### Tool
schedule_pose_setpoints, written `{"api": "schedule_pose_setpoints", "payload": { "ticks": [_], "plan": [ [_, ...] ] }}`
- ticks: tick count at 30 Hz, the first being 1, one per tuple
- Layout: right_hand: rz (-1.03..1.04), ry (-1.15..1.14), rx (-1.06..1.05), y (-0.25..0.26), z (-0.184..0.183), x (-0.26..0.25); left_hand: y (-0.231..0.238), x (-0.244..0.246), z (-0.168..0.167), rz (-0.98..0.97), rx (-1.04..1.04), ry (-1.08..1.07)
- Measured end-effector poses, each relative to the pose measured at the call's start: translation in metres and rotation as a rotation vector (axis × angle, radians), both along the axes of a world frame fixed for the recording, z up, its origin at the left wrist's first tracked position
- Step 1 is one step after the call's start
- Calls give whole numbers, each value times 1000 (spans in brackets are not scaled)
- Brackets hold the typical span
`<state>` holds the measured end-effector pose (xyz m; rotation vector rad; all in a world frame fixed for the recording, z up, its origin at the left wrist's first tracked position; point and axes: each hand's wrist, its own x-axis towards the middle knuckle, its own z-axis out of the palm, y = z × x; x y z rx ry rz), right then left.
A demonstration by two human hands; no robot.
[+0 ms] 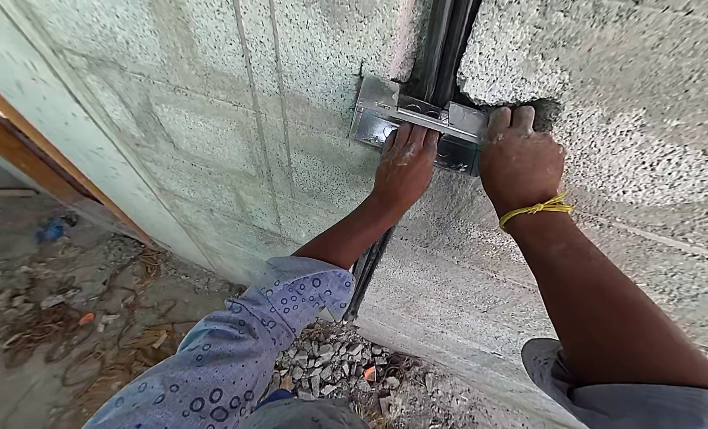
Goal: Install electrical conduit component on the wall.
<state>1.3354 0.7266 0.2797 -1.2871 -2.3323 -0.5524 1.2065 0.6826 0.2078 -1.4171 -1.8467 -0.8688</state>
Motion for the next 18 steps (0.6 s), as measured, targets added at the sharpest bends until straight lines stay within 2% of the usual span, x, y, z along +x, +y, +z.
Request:
{"api": "schedule_pose_setpoints", "payload": {
  "ticks": [5, 11, 14, 18],
  "plan": [
    [18, 67, 59, -5, -9, 4, -1, 7, -3, 8, 68, -39],
    [-18, -19, -54, -14, 17, -1, -6, 6, -2, 45, 89, 4],
    [-7, 44, 20, -10, 3, -1, -6, 6, -2, 44, 106, 14],
    [-64, 36, -54, -10, -2, -5, -3, 3, -3, 38, 113, 3]
  ]
}}
